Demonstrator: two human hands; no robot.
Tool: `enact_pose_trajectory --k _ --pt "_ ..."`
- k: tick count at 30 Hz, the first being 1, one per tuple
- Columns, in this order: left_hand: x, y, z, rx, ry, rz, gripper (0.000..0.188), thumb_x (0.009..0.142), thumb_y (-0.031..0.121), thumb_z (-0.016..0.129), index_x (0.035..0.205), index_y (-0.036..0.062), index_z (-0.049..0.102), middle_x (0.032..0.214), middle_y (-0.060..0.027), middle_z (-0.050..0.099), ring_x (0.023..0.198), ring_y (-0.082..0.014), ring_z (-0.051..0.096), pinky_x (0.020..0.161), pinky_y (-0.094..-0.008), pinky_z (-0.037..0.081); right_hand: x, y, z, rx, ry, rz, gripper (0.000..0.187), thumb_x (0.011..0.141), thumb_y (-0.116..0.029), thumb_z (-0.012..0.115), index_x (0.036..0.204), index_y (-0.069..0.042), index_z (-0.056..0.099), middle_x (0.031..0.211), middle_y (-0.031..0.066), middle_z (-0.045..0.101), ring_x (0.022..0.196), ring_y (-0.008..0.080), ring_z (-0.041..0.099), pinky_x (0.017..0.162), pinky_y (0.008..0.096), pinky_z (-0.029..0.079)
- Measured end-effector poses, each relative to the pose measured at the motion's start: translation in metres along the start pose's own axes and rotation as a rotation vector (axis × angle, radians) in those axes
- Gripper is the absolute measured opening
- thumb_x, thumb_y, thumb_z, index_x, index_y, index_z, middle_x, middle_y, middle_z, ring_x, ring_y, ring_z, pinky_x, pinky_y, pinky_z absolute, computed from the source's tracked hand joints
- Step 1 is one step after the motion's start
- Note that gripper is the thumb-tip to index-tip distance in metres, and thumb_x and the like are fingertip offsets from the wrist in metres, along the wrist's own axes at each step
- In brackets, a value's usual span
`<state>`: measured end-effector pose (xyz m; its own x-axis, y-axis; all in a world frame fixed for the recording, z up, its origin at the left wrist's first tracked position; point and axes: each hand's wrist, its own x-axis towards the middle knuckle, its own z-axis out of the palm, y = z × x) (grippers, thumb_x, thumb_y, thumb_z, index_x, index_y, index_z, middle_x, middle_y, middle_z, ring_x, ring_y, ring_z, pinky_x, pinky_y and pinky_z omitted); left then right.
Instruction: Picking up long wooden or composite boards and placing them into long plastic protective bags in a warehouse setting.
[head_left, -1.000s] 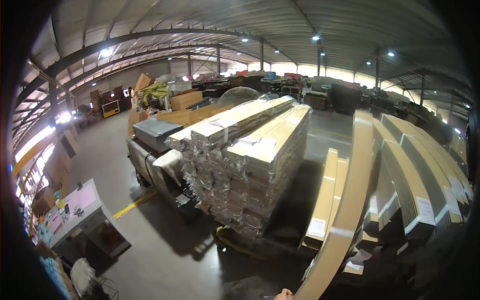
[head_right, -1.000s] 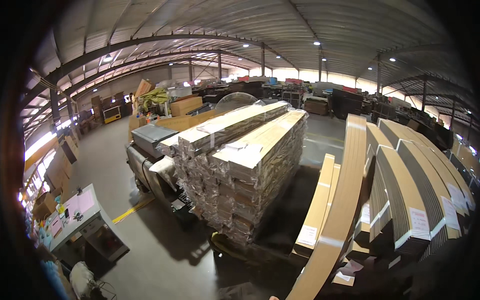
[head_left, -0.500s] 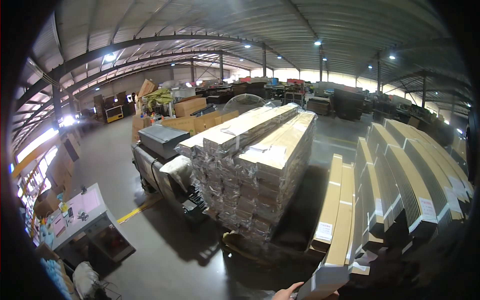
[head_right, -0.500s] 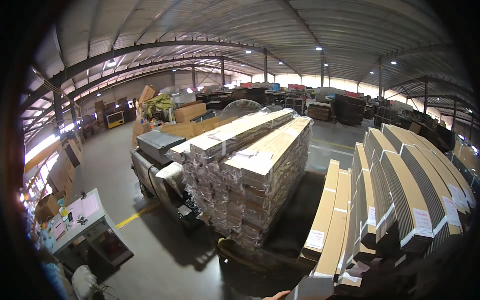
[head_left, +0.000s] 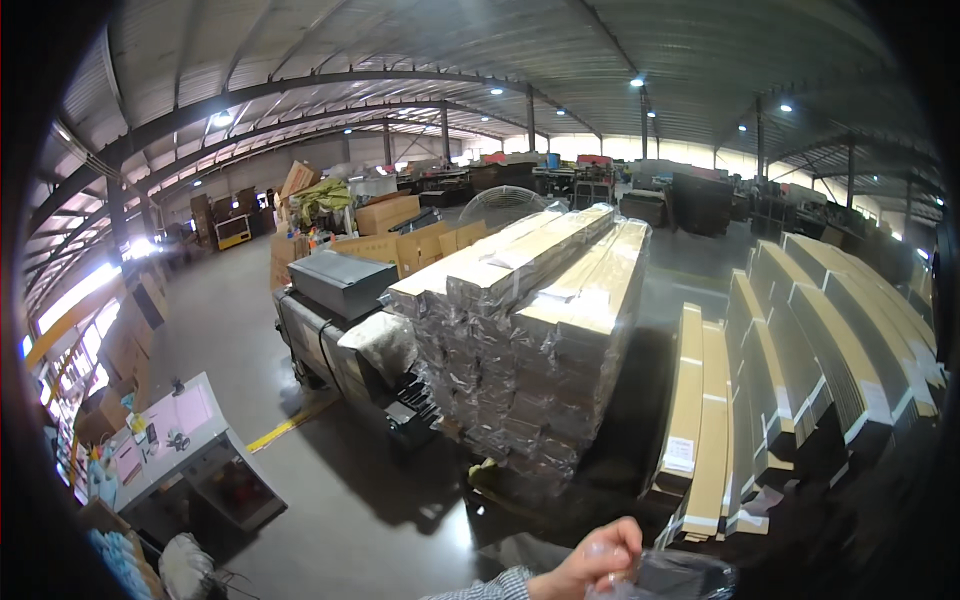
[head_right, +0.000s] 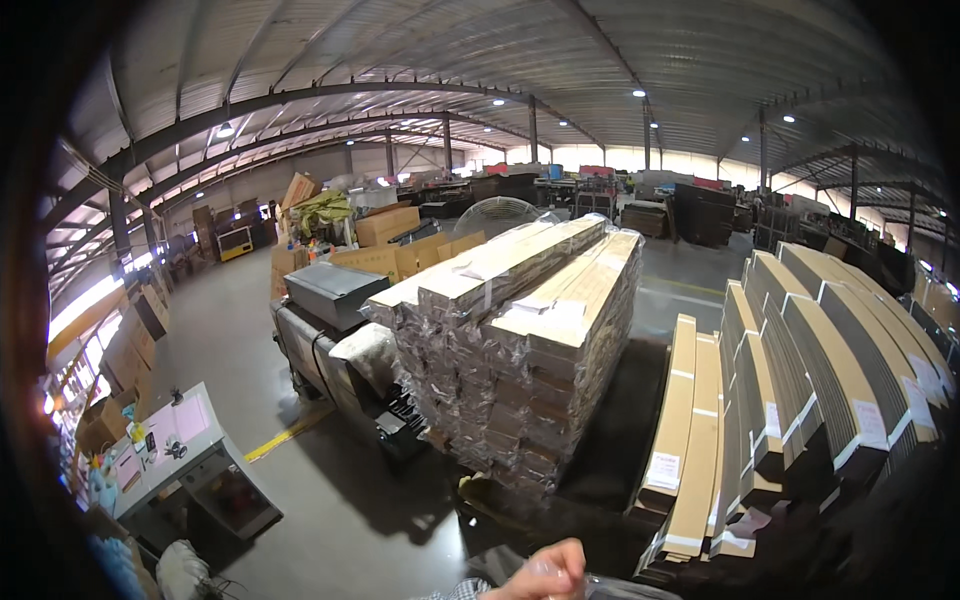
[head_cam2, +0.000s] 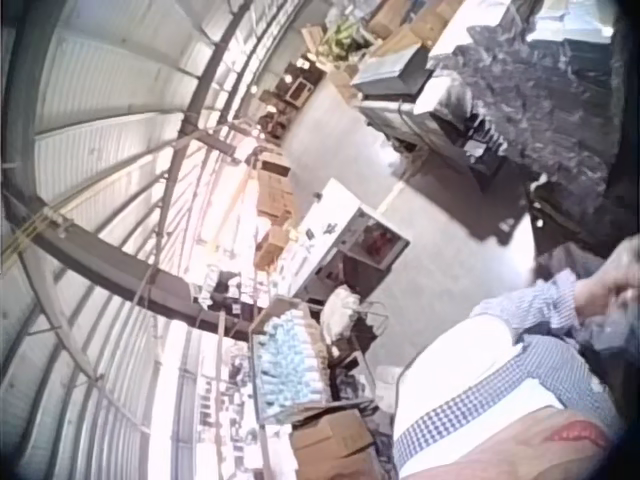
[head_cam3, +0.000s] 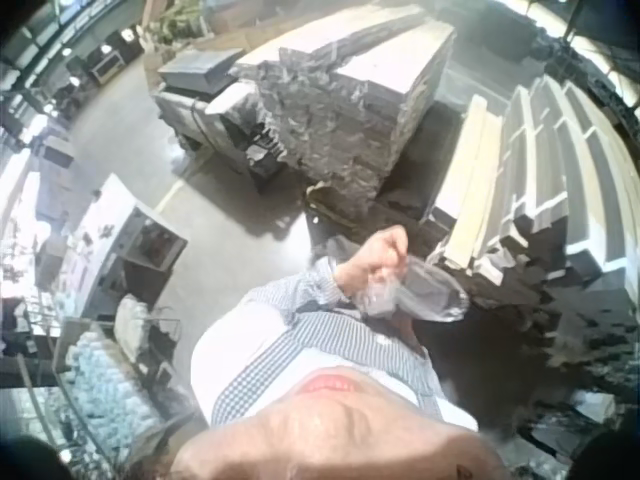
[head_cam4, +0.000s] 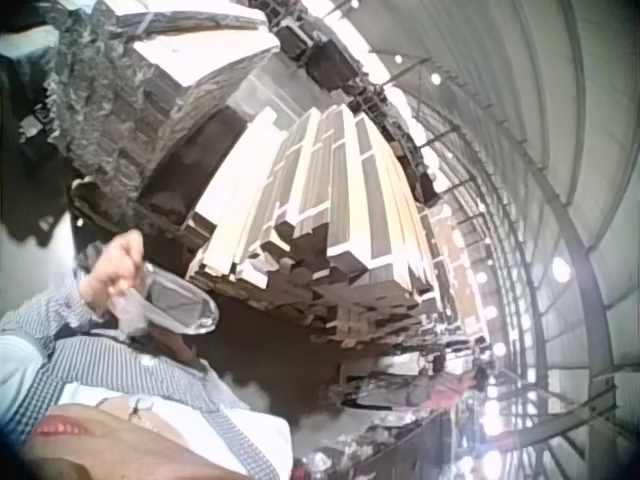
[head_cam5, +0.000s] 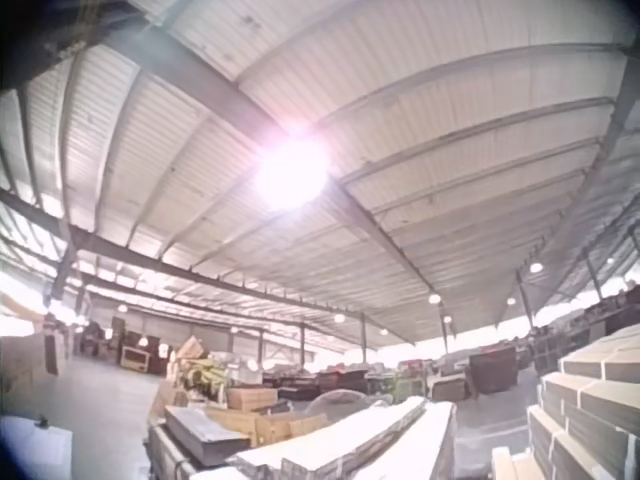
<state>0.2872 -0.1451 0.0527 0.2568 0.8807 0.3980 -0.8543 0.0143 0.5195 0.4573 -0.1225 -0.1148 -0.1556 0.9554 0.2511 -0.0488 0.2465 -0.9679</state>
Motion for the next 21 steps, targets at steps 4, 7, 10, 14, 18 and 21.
enact_pose_trajectory --k 4,7,10,14,18,21 --pt "0.011 0.056 0.043 -0.012 -0.120 0.169 0.043 0.098 0.024 0.056 0.135 0.0093 0.039 0.057 0.0031 0.047 0.051 -0.0039 0.041 0.053 -0.0190 0.035 -0.004 0.036 0.055 -0.090 -0.173 0.019 0.031 0.085 -0.016 0.067 0.113 -0.003 0.061 0.104 0.0065 0.063 0.096 0.0191 0.060 0.086 0.0345 0.049" --pt "0.010 0.093 0.056 0.349 -0.093 0.310 0.064 0.099 0.028 0.054 0.151 0.0059 0.023 0.073 -0.0048 0.058 0.057 -0.0040 0.044 0.054 -0.0176 0.036 0.005 0.056 0.087 -0.086 -0.183 0.020 0.036 0.081 -0.015 0.071 0.114 -0.005 0.061 0.107 0.0073 0.064 0.098 0.0197 0.060 0.087 0.0353 0.050" --pt "-0.019 0.114 0.013 0.548 0.240 0.276 0.042 0.097 0.016 0.058 0.136 0.0034 0.048 0.081 -0.0059 0.062 0.064 -0.0023 0.049 0.048 -0.0149 0.032 0.045 0.058 0.078 -0.027 -0.042 -0.025 0.042 0.076 -0.014 0.075 0.115 -0.006 0.060 0.109 0.0080 0.064 0.101 0.0202 0.061 0.088 0.0361 0.050" --pt "-0.051 0.136 -0.039 0.741 0.670 0.375 0.016 0.094 0.009 0.060 0.109 0.0029 0.066 0.076 -0.0023 0.066 0.055 -0.0013 0.047 0.048 -0.0163 0.034 0.178 -0.042 0.053 0.214 0.031 -0.185 0.064 0.088 -0.017 0.070 0.142 -0.002 0.040 0.132 0.0106 0.053 0.121 0.0237 0.051 0.103 0.0379 0.042" --pt "-0.065 0.174 -0.077 0.865 0.893 0.582 0.015 0.092 0.013 0.063 0.102 0.0022 0.064 0.070 -0.0021 0.062 0.053 -0.0022 0.047 0.047 -0.0165 0.033 0.367 -0.156 0.062 0.506 -0.164 -0.144 0.049 0.098 -0.021 0.057 0.140 -0.001 0.041 0.125 0.0109 0.058 0.107 0.0215 0.063 0.088 0.0352 0.054" --pt "-0.047 0.198 -0.099 0.862 0.913 0.754 0.016 0.091 0.012 0.064 0.102 0.0003 0.063 0.072 -0.0031 0.062 0.062 -0.0057 0.054 0.054 -0.0174 0.038 0.523 -0.196 0.062 0.628 -0.409 0.058 0.041 0.096 -0.025 0.063 0.124 0.004 0.055 0.106 0.0143 0.068 0.088 0.0251 0.070 0.079 0.0363 0.059"
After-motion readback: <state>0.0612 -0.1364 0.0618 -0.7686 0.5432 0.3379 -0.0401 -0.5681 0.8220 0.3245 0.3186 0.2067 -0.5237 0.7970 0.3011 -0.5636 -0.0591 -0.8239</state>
